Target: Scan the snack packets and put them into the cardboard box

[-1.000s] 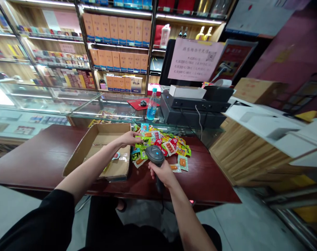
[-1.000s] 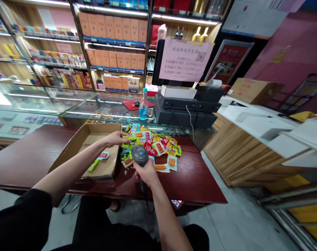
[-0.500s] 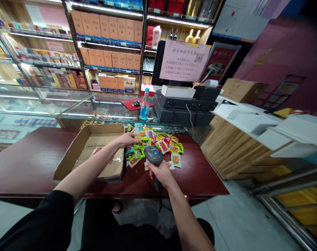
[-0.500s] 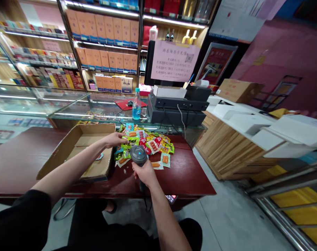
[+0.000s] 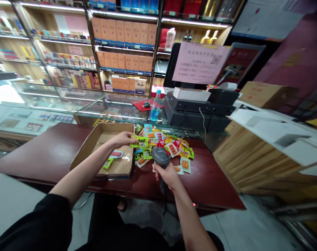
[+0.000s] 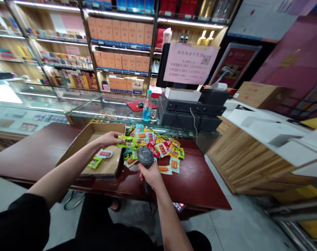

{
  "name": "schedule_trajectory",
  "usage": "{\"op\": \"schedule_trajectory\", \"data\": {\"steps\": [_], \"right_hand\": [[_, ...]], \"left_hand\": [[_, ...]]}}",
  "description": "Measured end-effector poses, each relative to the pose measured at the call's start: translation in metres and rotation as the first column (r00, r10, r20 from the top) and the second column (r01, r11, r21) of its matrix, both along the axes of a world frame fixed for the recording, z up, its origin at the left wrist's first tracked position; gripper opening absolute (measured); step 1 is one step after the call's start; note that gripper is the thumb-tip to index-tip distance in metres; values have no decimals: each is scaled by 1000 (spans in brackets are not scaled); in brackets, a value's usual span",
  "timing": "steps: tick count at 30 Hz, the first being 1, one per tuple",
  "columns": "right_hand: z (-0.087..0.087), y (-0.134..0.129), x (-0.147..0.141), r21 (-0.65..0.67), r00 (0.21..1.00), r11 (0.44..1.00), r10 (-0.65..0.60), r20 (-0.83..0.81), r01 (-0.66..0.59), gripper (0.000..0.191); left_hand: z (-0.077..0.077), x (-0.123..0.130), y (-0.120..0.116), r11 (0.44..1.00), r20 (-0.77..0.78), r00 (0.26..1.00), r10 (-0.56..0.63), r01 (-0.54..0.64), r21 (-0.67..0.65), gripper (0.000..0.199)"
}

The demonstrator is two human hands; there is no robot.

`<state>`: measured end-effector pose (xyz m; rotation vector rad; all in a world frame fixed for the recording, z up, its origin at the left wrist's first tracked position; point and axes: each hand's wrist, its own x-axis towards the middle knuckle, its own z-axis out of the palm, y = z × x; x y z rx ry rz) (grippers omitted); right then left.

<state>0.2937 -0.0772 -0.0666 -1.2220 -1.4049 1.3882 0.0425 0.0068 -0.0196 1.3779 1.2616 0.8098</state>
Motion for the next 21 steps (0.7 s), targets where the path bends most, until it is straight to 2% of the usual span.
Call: {"op": "schedule_trajectory", "data": {"steps": [3, 6, 8, 10, 13, 18, 21], "right_hand": [[-3, 3, -1, -7, 1000, 1000, 15, 10, -15, 29], [-5, 6, -2, -12, 999, 999, 32, 21, -31, 30], [-6, 8, -1, -3, 999, 999, 46, 28, -46, 31], [-7, 10, 0, -1, 998, 999, 52, 23, -52, 31], [-8, 12, 3, -21, 1000, 1000, 17, 7, -17, 30], [-6, 10, 15, -21, 999, 999, -34, -11, 33, 25], [-3, 6, 25, -21, 997, 997, -74, -19, 74, 23]], "left_hand": [[9, -43, -27, 990, -81, 988, 132, -128, 52, 52], [16, -87, -52, 950, -135, 946, 295, -274, 153, 50], [18, -106, -62, 913, -145, 912, 383, -350, 208, 49], [18, -111, -65, 907, -157, 904, 398, -362, 217, 48], [14, -92, -58, 941, -172, 935, 311, -276, 198, 48], [-1, -23, -28, 968, -260, 957, 129, -65, 244, 45], [-10, 15, -5, 958, -390, 920, 19, 95, 271, 42]]}}
